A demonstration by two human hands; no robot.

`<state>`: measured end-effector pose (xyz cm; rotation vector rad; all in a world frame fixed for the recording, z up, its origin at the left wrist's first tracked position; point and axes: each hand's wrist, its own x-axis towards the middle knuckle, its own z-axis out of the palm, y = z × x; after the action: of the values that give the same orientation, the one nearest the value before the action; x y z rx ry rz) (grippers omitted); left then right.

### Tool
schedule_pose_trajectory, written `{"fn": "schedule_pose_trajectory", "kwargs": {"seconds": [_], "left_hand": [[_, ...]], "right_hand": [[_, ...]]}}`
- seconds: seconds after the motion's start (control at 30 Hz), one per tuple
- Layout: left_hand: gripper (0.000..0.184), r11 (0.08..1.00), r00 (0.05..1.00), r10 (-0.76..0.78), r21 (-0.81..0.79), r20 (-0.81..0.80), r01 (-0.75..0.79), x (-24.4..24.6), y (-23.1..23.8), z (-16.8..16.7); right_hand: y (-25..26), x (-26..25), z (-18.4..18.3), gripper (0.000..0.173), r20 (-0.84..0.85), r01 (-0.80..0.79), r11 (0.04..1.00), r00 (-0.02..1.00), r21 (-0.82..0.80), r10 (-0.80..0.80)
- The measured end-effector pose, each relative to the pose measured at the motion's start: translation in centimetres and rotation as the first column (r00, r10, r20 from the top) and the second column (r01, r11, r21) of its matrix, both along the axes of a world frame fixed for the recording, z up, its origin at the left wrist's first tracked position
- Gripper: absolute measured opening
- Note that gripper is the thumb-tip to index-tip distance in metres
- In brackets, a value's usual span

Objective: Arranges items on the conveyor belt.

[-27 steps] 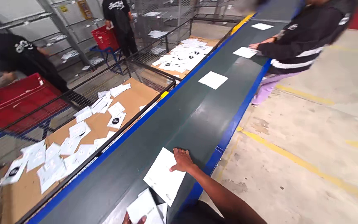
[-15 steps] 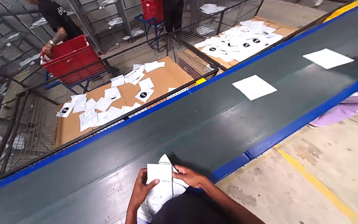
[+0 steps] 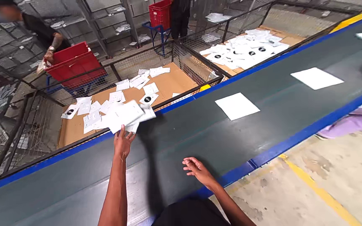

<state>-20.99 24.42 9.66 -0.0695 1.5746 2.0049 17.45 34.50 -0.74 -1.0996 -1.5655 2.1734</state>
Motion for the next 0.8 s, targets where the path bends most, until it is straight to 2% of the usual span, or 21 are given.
{"fn": "schedule_pose_trajectory", "kwargs": {"seconds": [0.07, 0.17, 0.23, 0.33, 0.47, 0.6, 0.7, 0.8], "left_hand": [[0.084, 0.987, 0.99, -0.131, -0.095, -0.044, 0.126, 1.4, 0.7, -0.6], [0.073, 0.909, 0.909, -0.402, -0.167, -0.109, 0.382, 6.1, -0.6, -3.8], [0.059, 0.863, 0.867, -0.493, -0.169, -0.074, 0.477, 9.3, -2.9, -6.1], [0.043, 0.823, 0.841, -0.54, -0.184, 0.036, 0.537, 13.8, -7.3, -9.0], [0.038, 0.803, 0.831, -0.539, -0.213, 0.14, 0.557, 17.4, -12.4, -10.4], [0.035, 0.825, 0.859, -0.486, -0.239, 0.164, 0.512, 18.7, -15.3, -10.8], [0.033, 0.833, 0.868, -0.469, -0.246, 0.164, 0.496, 19.0, -15.6, -10.9], [0.033, 0.829, 0.867, -0.476, -0.254, 0.147, 0.498, 19.2, -14.3, -10.5]], "right_hand": [[0.7, 0.6, -0.1, 0.034, 0.036, 0.03, 0.99, 0.999, 0.135, -0.035], [1.4, 2.1, -1.1, 0.035, 0.14, 0.032, 0.885, 0.984, 0.465, -0.109], [2.7, 3.0, -1.6, 0.038, 0.224, -0.009, 0.818, 0.963, 0.576, -0.147], [4.9, 4.3, -2.4, 0.045, 0.284, 0.033, 0.784, 0.922, 0.62, -0.264], [10.9, 5.6, -2.4, 0.058, 0.387, 0.042, 0.71, 0.815, 0.703, -0.432], [18.3, 5.0, -2.5, 0.087, 0.443, 0.068, 0.652, 0.679, 0.755, -0.585], [21.3, 2.6, -2.5, 0.121, 0.559, 0.002, 0.705, 0.609, 0.709, -0.564], [20.3, -0.9, -2.8, 0.143, 0.7, -0.214, 0.742, 0.565, 0.635, -0.436]]}}
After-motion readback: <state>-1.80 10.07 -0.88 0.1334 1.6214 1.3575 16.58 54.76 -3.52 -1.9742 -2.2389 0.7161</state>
